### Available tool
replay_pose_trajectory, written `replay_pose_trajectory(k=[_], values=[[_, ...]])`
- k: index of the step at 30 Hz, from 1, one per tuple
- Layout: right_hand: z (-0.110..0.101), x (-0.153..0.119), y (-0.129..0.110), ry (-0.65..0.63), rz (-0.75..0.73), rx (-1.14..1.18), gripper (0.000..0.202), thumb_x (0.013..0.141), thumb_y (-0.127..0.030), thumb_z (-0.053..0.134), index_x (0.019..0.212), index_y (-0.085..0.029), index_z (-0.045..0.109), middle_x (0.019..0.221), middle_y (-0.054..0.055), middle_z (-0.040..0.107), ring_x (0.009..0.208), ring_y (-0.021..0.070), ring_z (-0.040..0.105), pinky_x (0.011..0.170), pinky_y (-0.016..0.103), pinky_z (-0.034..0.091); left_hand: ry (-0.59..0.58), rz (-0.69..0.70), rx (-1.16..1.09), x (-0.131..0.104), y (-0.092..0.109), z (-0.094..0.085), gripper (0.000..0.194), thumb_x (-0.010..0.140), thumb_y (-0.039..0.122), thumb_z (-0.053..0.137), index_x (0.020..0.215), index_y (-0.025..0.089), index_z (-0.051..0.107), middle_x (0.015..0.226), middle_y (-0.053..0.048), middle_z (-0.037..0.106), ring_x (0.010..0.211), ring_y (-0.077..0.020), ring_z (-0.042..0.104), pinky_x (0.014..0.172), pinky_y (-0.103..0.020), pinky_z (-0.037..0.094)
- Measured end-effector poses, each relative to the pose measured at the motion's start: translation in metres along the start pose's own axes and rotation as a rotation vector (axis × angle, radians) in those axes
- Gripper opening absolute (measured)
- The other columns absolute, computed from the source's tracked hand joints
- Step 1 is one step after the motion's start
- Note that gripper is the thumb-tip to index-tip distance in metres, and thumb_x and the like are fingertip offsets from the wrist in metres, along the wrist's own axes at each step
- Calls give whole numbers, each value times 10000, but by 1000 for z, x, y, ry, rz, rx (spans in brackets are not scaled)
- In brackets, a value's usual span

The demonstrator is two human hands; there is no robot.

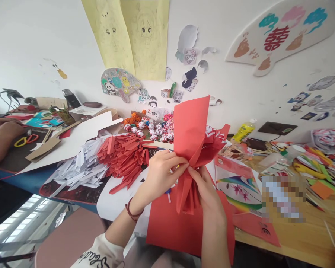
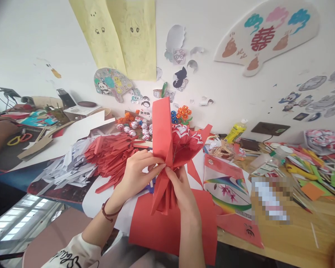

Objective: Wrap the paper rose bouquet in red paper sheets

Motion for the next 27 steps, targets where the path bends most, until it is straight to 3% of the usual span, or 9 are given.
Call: replay_pose_trajectory(k=[6,14,19,27], values=[[0,-1,2,10,14,15,539,838,-386,660,1344,-323,488,1362,13,570,1252,223,534,996,343,492,-25,-4,-13,1,-2,1,175,927,269,543,838,213,683,648,18,600,624,-125,486,674,-278,365],[-3,-1,7,-40,40,38,551,782,-360,732,1287,-313,518,1319,19,603,1228,219,559,963,319,514,25,-5,26,0,-2,3,181,929,265,537,838,211,684,708,5,659,625,-124,511,676,-288,374],[-3,-5,5,-36,34,28,530,811,-376,698,1300,-300,507,1333,29,591,1245,224,544,974,337,514,71,5,87,-2,1,4,166,924,275,549,843,213,679,703,4,661,634,-127,525,675,-297,363],[-2,-8,4,-18,17,-7,517,825,-372,690,1303,-334,499,1294,7,612,1221,209,562,987,328,502,120,-90,135,-6,6,4,156,911,296,575,807,206,650,678,22,631,632,-117,532,651,-300,336]])
Point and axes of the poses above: each hand's wrist, its own x-axis towards the middle knuckle, its own z-axis out of the palm, y = z × x, the point moved 4 cm from there along x, towards the middle knuckle
